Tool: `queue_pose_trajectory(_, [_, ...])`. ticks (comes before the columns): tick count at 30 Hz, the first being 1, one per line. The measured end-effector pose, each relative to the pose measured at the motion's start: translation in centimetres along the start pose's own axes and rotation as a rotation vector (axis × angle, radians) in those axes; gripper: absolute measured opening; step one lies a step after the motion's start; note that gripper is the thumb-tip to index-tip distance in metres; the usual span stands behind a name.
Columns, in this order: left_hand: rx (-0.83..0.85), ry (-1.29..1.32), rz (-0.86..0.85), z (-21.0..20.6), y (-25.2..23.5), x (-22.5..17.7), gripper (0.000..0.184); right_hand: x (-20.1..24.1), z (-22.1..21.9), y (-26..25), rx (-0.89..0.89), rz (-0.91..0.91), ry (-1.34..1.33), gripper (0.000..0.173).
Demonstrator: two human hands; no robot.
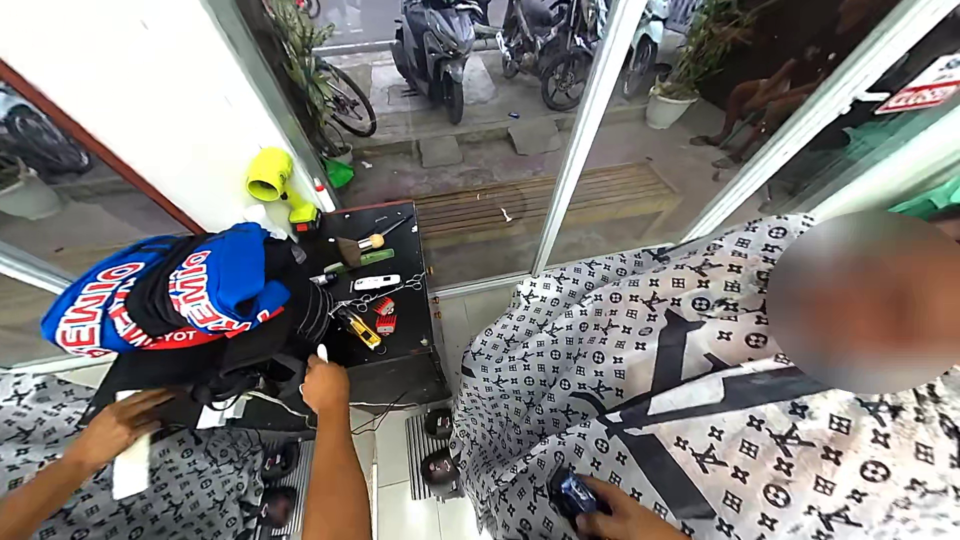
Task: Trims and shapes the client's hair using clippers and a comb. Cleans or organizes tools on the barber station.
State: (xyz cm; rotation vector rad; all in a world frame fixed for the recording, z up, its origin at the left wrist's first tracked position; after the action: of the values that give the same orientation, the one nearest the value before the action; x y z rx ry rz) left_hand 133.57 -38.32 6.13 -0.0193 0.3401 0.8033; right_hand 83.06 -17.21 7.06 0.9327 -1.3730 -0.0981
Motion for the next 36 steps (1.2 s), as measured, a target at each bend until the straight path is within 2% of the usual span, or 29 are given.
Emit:
queue_pose_trajectory(2, [0.052,0.114,-0.089,0.8,5.3,-1.5,0.046,0.8,0.8,0.9,0.03,0.002,-0.066,0.068])
queue_pose_trajectory(5, [0.402,0.219,-0.307,-1.4,17.5,-7.5,0.042,2.8,3.3,2.7,0.015,0.053,-0.036,0.07])
queue_pose_trajectory(9, [0.814,0.447,-0.589,-3.9,35.8,-16.8,0.036,4.6,8.2,6.3,-0.062,0.144,0.195,0.069])
queue_pose_trajectory(11, [0.906,0.537,-0.669,-3.6,42.3,-20.4,0.033,4.3,11.0,8.6,-0.078,0.168,0.262,0.07])
queue_pose_trajectory(14, [0.897,0.586,-0.736,-2.7,48.9,-24.7,0.033,3.4,15.2,12.4,-0.071,0.195,0.291,0.07])
queue_pose_trajectory(21, [0.815,0.597,-0.821,-1.6,58.9,-31.3,0.031,1.3,22.5,19.1,-0.025,0.306,0.351,0.069])
queue_pose_trajectory(24, [0.822,0.601,-0.847,-1.6,61.7,-33.1,0.03,0.9,24.4,20.9,-0.013,0.34,0.312,0.068])
queue_pose_trajectory(28, [0.893,0.618,-0.855,-1.9,64.0,-35.0,0.029,0.4,26.0,22.9,0.025,0.359,0.188,0.059])
queue_pose_trajectory(31, [0.915,0.818,-0.797,-2.1,64.4,-36.2,0.032,1.0,27.5,24.4,0.002,0.383,0.029,0.052])
queue_pose_trajectory(36, [0.9,1.179,-0.675,-4.9,64.8,-40.5,0.033,5.3,32.0,26.4,-0.217,0.521,-0.38,0.046])
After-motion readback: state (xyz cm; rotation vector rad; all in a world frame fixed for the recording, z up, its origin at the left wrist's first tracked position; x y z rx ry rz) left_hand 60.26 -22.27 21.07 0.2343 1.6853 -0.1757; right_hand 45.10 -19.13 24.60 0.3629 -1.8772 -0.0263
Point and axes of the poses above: each hand's wrist, its own y-axis away from the middle knuckle, its own z-axis out of the back of the hand, x = y × z, the point moved 9 cm from there along -y, towards the middle knuckle, and after that the axes turned 1 degree about -z, right-handed, at the moved point
